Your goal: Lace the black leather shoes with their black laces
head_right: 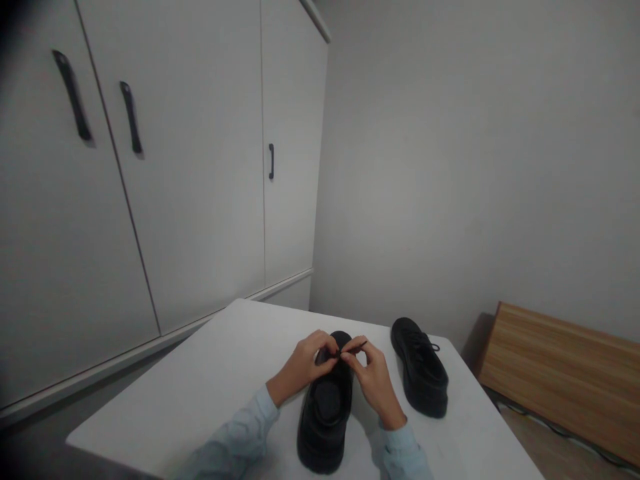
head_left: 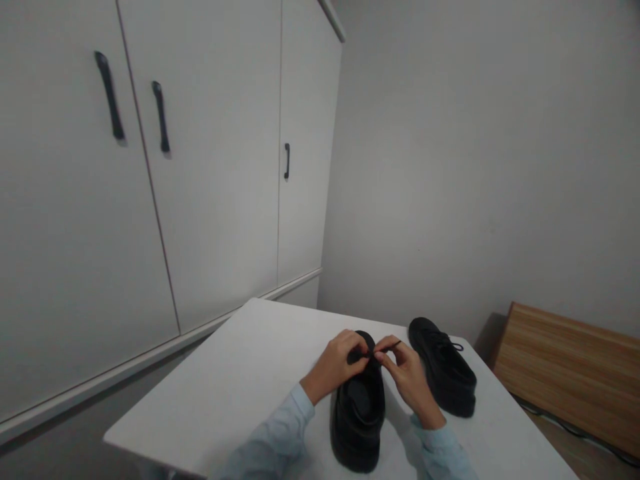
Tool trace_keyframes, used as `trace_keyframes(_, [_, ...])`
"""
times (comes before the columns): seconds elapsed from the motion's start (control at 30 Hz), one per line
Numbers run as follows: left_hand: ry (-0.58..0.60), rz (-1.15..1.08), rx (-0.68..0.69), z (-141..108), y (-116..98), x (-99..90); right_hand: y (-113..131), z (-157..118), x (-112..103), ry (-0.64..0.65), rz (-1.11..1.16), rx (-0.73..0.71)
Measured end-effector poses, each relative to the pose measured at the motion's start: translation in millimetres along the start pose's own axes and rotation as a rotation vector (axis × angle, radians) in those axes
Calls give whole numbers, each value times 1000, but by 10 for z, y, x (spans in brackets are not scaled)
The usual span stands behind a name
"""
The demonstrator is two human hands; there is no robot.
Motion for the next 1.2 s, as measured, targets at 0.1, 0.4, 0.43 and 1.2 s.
trace_keyframes(0.1, [-7, 47, 65, -20, 0, 27, -3, 1, 4, 19, 61, 28])
trace_keyframes(0.4, [15, -11, 34, 10, 79, -55, -80, 16, -28, 36, 96, 81])
trace_keyframes(0.43, [28, -46, 12, 16, 105, -66, -104, 19, -36, 41, 102, 82])
trace_keyframes(1.2, [-35, -981, -501, -19, 418, 43, -256, 24, -33, 80, 607, 219])
Point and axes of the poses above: each hand's wrist, its own z-axis towards the middle knuckle, its own x-axis out of the palm, y = z × x, the point moved 7 cm from there along z, towards the middle knuckle, and after that the axes turned 2 degrees about -y, right-handed, at the moved point
